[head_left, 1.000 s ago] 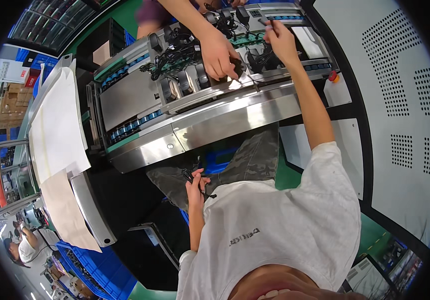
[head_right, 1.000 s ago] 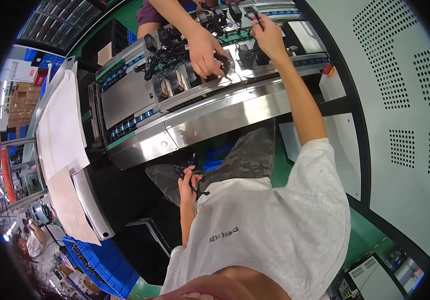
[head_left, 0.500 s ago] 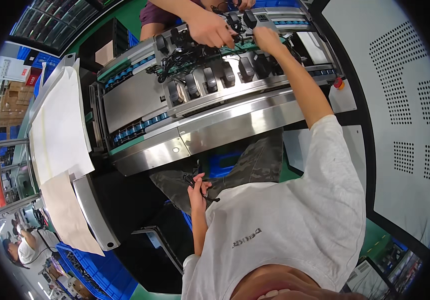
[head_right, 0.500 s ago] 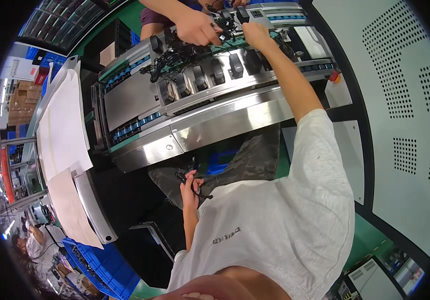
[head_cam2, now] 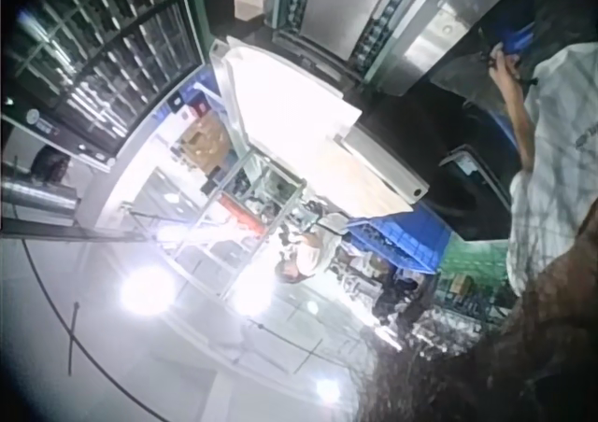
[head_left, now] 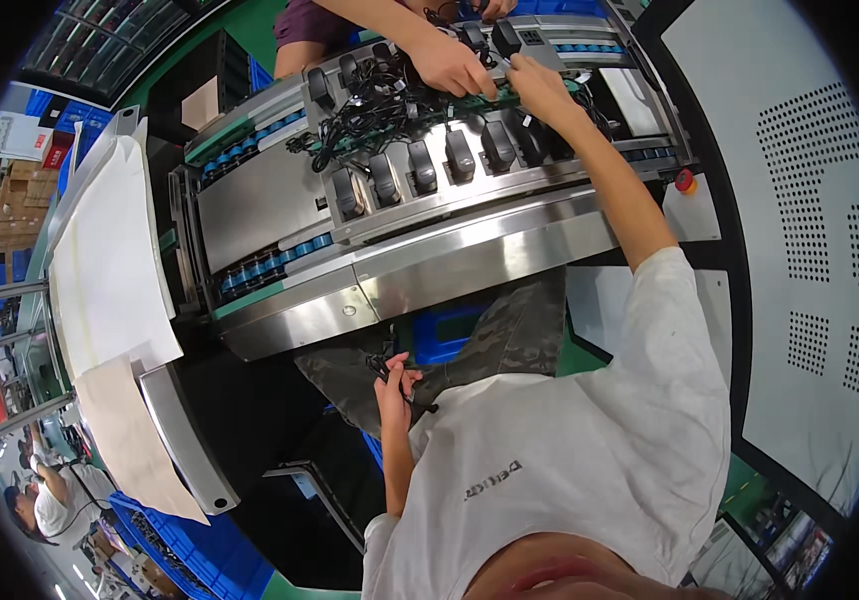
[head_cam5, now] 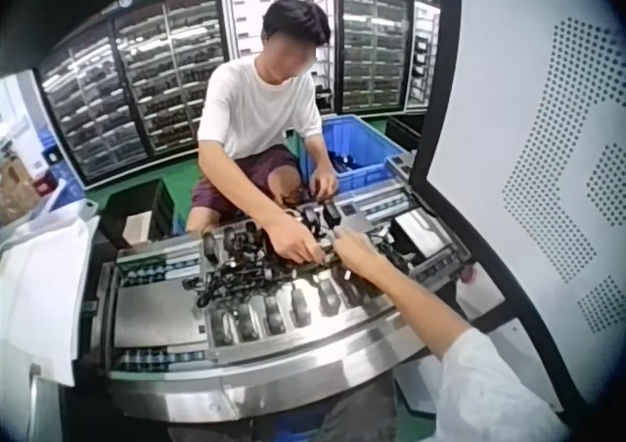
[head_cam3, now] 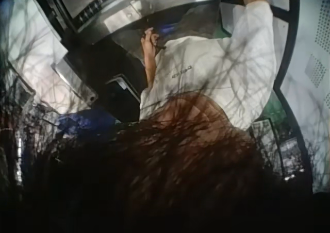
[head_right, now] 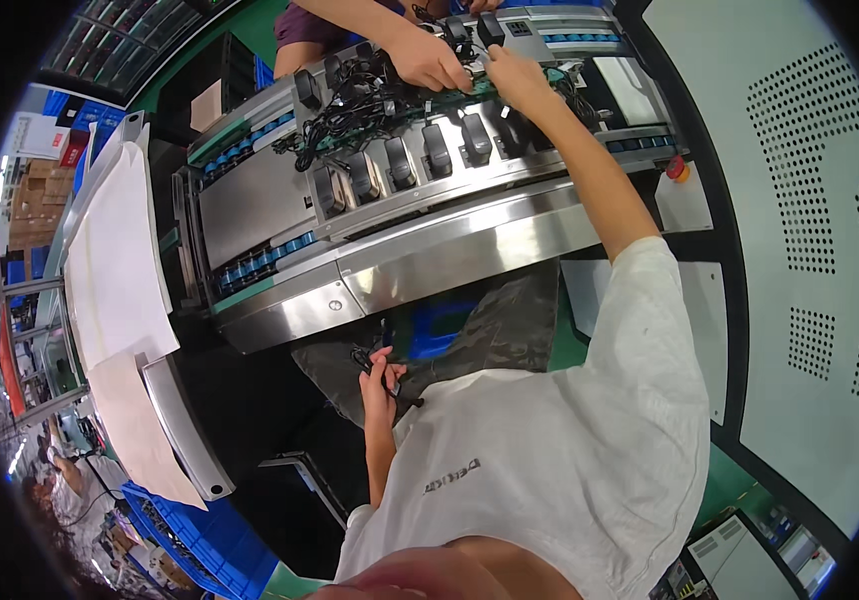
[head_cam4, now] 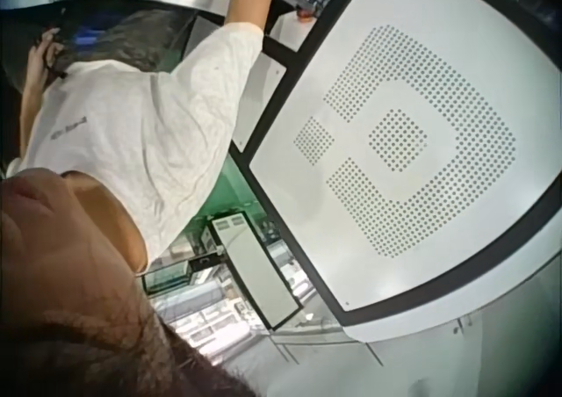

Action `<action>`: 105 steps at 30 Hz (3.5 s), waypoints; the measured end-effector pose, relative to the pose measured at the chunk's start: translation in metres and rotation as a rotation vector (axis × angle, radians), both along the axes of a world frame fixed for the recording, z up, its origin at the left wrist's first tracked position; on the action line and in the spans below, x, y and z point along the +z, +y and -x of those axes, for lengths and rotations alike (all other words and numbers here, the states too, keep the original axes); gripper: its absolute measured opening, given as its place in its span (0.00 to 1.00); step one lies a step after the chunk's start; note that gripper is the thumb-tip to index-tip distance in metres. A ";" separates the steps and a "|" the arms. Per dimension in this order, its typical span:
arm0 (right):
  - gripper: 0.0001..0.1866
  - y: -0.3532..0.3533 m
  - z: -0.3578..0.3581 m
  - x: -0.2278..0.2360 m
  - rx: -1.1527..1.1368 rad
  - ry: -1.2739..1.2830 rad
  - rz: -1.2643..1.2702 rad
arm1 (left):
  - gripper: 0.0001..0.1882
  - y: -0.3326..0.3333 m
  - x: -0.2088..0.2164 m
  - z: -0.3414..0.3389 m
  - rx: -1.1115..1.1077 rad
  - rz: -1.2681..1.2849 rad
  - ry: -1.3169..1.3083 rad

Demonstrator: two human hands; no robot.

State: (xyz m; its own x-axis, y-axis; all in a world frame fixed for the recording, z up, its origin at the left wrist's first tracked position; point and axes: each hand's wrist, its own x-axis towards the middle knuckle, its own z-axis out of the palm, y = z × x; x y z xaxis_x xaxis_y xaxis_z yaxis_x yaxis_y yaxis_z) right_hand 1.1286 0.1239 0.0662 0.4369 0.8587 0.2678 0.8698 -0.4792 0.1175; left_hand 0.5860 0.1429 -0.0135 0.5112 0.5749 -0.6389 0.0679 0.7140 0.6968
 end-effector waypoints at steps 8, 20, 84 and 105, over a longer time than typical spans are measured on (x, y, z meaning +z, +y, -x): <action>0.07 0.002 -0.002 -0.009 0.068 0.016 -0.032 | 0.12 0.004 -0.001 -0.003 -0.014 -0.005 0.062; 0.06 -0.005 0.011 0.003 -0.064 0.075 -0.103 | 0.12 -0.005 0.013 0.007 0.000 -0.047 -0.010; 0.28 -0.121 0.408 -0.003 0.191 1.674 -0.401 | 0.12 -0.011 0.072 0.031 -0.353 -0.333 -0.149; 0.23 -0.141 0.383 -0.102 0.354 0.796 -0.010 | 0.12 0.278 0.427 0.255 0.399 -1.382 0.822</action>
